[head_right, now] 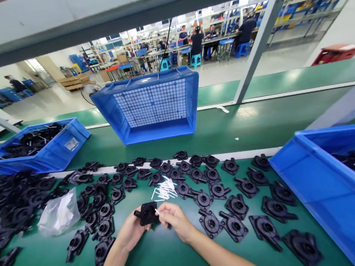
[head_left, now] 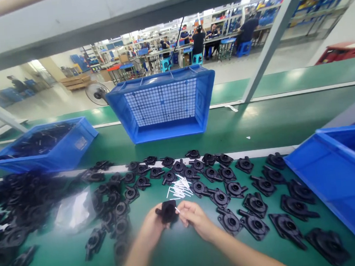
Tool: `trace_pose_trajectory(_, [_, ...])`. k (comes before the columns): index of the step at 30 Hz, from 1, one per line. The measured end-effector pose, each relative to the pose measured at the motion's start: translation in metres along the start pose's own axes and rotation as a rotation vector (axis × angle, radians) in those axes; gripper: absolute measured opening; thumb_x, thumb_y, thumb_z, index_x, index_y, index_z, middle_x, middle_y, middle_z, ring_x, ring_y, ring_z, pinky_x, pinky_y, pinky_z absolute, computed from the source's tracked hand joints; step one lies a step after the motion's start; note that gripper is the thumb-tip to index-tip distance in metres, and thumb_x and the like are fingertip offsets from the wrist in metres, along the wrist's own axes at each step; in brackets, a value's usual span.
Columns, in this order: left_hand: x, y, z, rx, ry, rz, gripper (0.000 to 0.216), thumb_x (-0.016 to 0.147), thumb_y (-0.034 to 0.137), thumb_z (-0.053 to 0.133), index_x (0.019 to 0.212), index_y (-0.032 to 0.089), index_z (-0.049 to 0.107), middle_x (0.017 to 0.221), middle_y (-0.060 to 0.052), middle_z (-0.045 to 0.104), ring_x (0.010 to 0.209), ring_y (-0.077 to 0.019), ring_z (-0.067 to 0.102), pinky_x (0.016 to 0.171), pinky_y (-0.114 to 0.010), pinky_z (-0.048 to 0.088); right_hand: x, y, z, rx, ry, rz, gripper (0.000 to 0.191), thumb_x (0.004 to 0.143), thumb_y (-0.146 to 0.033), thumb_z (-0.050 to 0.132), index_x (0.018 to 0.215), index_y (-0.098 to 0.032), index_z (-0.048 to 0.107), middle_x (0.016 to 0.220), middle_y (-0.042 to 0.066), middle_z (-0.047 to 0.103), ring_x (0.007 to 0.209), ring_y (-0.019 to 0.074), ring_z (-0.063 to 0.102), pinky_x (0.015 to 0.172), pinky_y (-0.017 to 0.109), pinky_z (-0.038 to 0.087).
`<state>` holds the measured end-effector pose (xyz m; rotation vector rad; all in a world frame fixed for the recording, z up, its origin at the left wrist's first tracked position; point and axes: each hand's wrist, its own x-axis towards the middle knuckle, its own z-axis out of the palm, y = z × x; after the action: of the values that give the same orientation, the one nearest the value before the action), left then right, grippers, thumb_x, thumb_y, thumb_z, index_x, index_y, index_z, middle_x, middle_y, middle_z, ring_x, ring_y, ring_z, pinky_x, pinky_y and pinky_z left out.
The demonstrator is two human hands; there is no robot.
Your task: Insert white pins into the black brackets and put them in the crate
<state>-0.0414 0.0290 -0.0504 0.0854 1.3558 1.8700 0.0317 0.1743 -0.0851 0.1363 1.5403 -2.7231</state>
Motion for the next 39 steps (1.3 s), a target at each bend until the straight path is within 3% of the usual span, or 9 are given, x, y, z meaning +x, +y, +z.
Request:
trace_pose_trajectory(4, [0.005,-0.009,-0.007,-0.062,0.079,-0.034,0.046,0.064,0.051,0.068,0.083,0.01,0.061,0.069,-0.006,0.056,0.057,-0.0119,0.046,0.05,-0.024,0.037,0.0,-0.001,0.0,-0.066,0.005,-0.002,0.03,0.075,-0.04,0.067,0.079,-0.012,0.059,0.048,-0.006,0.046,0.044,0.0057,0.037,0.045,0.019,0.028])
trace_pose_trajectory(13, [-0.002,0.0,0.001,0.003,0.057,0.022,0.037,0.069,0.046,0.067,0.065,0.014,0.049,0.059,0.002,0.045,0.054,-0.0085,0.04,0.05,-0.021,0.033,0.001,-0.002,0.003,-0.229,-0.001,0.045,0.034,0.074,-0.046,0.065,0.077,-0.012,0.058,0.052,-0.005,0.046,0.043,0.0051,0.038,0.044,0.018,0.028])
trace_pose_trajectory(24, [-0.005,0.001,0.001,0.048,0.034,0.038,0.035,0.075,0.045,0.061,0.067,0.015,0.046,0.063,0.003,0.042,0.057,-0.0088,0.038,0.053,-0.021,0.03,0.002,-0.005,0.007,-0.276,0.022,0.071,0.04,0.072,-0.052,0.063,0.075,-0.013,0.055,0.049,-0.007,0.044,0.041,0.0053,0.037,0.042,0.019,0.027])
trace_pose_trajectory(34, [-0.007,0.006,-0.002,0.367,0.072,0.139,0.033,0.081,0.046,0.052,0.07,0.016,0.048,0.063,0.003,0.044,0.061,-0.0101,0.039,0.059,-0.022,0.03,-0.001,-0.01,0.009,-0.278,-0.024,0.114,0.038,0.074,-0.05,0.06,0.077,-0.013,0.056,0.043,-0.007,0.045,0.038,0.0052,0.035,0.041,0.019,0.024])
trace_pose_trajectory(39, [-0.007,0.006,-0.008,0.559,0.032,0.185,0.033,0.084,0.047,0.048,0.072,0.016,0.047,0.064,0.003,0.044,0.063,-0.0109,0.04,0.061,-0.022,0.031,-0.002,-0.01,0.007,-0.277,-0.049,0.126,0.04,0.076,-0.053,0.059,0.079,-0.013,0.056,0.045,-0.007,0.046,0.039,0.0053,0.036,0.042,0.018,0.025])
